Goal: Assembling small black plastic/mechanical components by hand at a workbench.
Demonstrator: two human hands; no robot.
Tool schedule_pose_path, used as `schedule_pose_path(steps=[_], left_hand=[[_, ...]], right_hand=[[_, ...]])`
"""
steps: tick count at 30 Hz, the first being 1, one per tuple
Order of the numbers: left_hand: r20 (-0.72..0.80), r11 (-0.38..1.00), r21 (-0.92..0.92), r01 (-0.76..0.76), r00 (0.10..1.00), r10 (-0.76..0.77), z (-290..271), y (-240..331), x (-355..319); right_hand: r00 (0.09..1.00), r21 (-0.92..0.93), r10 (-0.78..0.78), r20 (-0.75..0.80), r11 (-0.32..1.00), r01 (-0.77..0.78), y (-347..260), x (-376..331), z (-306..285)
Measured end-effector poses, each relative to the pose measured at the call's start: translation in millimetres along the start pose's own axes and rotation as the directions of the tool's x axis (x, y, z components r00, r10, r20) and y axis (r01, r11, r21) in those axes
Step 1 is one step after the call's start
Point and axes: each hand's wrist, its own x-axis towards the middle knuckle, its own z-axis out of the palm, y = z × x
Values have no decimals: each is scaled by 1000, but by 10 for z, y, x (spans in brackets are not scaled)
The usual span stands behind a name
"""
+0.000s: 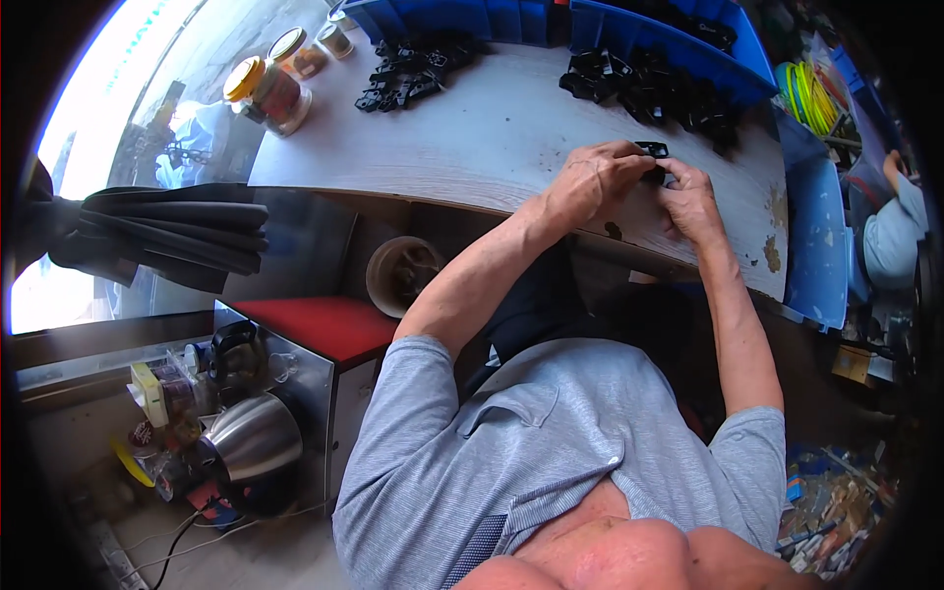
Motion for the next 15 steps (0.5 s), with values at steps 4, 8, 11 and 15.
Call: schedule_pose_path(steps=[4, 8, 11, 15], left_hand=[[-22, 1000, -24, 5, 1000, -5, 9, 4, 9], [25, 999, 32, -33, 999, 33, 20, -7, 9], [96, 996, 74, -57, 994, 50, 33, -20, 5], [209, 983, 179, -38, 978, 0, -11, 49, -21]], right_hand=[[1000, -22, 2, -25, 1000, -2, 15, 14, -5], [1000, -46, 10, -23, 999, -11, 19, 16, -1], [1000, -52, 30, -3, 998, -30, 7, 11, -16], [998, -76, 58, -25, 995, -60, -22, -5, -6]])
